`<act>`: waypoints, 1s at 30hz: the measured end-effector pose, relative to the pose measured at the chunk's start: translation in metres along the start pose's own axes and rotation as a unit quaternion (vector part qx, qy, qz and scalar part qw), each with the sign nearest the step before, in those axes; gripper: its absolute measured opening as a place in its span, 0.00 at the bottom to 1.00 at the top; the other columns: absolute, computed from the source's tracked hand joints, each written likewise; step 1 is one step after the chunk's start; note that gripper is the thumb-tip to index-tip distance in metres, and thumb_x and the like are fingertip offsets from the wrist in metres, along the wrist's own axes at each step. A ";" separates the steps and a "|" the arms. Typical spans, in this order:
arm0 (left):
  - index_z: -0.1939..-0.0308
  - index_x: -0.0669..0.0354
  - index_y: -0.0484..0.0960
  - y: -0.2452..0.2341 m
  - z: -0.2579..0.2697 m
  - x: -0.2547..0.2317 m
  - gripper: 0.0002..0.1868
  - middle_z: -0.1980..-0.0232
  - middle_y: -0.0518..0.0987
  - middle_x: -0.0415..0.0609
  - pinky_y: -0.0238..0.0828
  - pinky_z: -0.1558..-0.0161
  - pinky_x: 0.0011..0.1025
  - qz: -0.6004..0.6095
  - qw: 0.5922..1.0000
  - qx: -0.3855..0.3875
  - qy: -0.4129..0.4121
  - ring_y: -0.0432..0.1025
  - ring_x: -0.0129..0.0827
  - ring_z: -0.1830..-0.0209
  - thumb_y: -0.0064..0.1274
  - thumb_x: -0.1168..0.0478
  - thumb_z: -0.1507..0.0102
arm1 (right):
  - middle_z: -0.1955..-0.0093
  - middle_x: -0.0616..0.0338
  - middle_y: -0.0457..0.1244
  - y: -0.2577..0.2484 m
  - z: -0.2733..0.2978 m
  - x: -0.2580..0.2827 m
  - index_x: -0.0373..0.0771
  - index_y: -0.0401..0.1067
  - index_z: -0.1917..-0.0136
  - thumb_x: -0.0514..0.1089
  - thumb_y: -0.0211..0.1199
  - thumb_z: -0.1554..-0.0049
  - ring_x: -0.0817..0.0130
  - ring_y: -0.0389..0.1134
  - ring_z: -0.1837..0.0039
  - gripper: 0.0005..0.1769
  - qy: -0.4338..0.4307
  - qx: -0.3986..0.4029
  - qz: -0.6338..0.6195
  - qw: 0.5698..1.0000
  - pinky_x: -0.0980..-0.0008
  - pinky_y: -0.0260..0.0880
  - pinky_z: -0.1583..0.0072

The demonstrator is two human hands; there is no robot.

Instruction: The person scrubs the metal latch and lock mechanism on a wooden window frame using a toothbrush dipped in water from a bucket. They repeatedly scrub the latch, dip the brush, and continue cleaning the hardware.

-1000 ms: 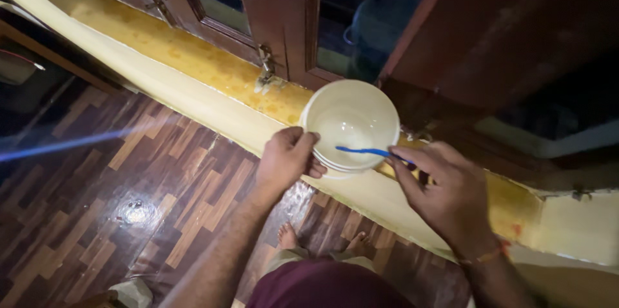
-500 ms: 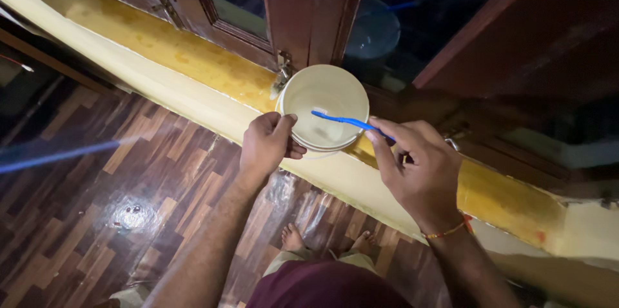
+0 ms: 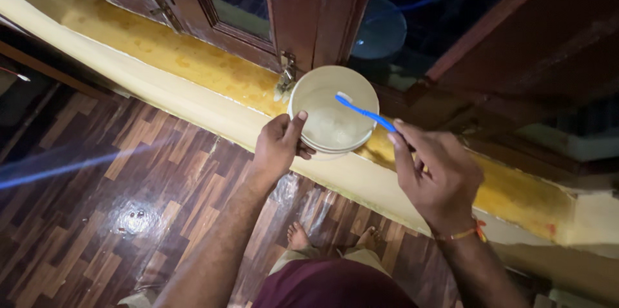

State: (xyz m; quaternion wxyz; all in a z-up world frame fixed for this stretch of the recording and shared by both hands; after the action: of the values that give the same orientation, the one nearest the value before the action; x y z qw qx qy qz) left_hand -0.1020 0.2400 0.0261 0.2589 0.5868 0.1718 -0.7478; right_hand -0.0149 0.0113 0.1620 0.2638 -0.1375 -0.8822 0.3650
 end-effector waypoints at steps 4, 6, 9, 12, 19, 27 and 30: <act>0.70 0.67 0.73 -0.001 0.006 -0.005 0.24 0.77 0.79 0.54 0.74 0.79 0.27 -0.038 0.997 -0.073 0.004 0.77 0.31 0.82 0.55 0.48 0.32 | 0.55 0.56 0.71 -0.002 0.008 -0.006 0.36 0.80 0.43 0.40 0.71 0.38 0.74 0.70 0.61 0.11 0.018 0.002 -0.024 1.000 0.76 0.68 0.61; 0.68 0.67 0.73 -0.001 0.011 -0.008 0.23 0.77 0.79 0.54 0.74 0.80 0.27 -0.054 0.993 -0.105 0.011 0.77 0.31 0.83 0.57 0.49 0.33 | 0.54 0.56 0.72 -0.009 0.006 -0.012 0.36 0.80 0.42 0.40 0.72 0.38 0.73 0.72 0.58 0.11 -0.011 -0.019 -0.025 0.999 0.77 0.68 0.62; 0.63 0.67 0.69 0.005 0.017 -0.010 0.22 0.76 0.77 0.51 0.73 0.84 0.28 0.033 0.992 -0.118 0.029 0.76 0.31 0.84 0.56 0.50 0.34 | 0.51 0.52 0.71 -0.021 0.022 -0.020 0.35 0.79 0.39 0.40 0.70 0.37 0.71 0.71 0.58 0.14 0.100 -0.028 -0.085 0.991 0.75 0.70 0.57; 0.57 0.65 0.67 0.009 0.024 -0.011 0.20 0.72 0.74 0.45 0.68 0.87 0.29 0.065 0.981 -0.172 0.062 0.72 0.30 0.86 0.56 0.52 0.35 | 0.47 0.52 0.72 -0.028 0.040 -0.036 0.35 0.78 0.38 0.40 0.67 0.36 0.74 0.73 0.57 0.14 0.160 -0.019 -0.142 0.977 0.76 0.72 0.53; 0.60 0.59 0.66 0.016 0.041 0.018 0.18 0.74 0.67 0.41 0.58 0.85 0.24 0.141 0.924 -0.315 0.162 0.63 0.22 0.85 0.42 0.49 0.25 | 0.48 0.53 0.72 -0.048 0.098 -0.119 0.31 0.77 0.39 0.39 0.66 0.36 0.73 0.74 0.55 0.14 0.331 -0.024 -0.281 0.900 0.77 0.73 0.54; 0.54 0.58 0.69 0.069 0.113 0.034 0.06 0.69 0.67 0.37 0.57 0.71 0.20 -0.010 0.859 -0.364 0.361 0.60 0.19 0.75 0.47 0.61 0.24 | 0.48 0.54 0.72 -0.067 0.137 -0.191 0.33 0.77 0.37 0.37 0.67 0.37 0.75 0.73 0.52 0.15 0.321 0.024 -0.238 0.916 0.79 0.70 0.52; 0.57 0.60 0.74 0.131 0.126 0.035 0.07 0.65 0.71 0.42 0.62 0.68 0.22 -0.094 0.905 -0.255 0.327 0.64 0.22 0.69 0.55 0.64 0.28 | 0.50 0.54 0.72 -0.075 0.139 -0.200 0.33 0.77 0.36 0.38 0.67 0.36 0.77 0.72 0.51 0.16 0.219 0.056 -0.162 0.961 0.79 0.71 0.48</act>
State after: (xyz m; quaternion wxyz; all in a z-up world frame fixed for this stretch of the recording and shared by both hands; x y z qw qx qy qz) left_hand -0.1303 0.0567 0.0308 0.2571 0.6939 0.4858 -0.4652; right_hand 0.0671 -0.2071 0.0600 0.5134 -0.0547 -0.7916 0.3269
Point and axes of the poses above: each hand's wrist, its own z-axis away from the middle knuckle, its own y-axis out of the palm, x = y × z, the point moved 4 cm from there along -z, towards the middle knuckle
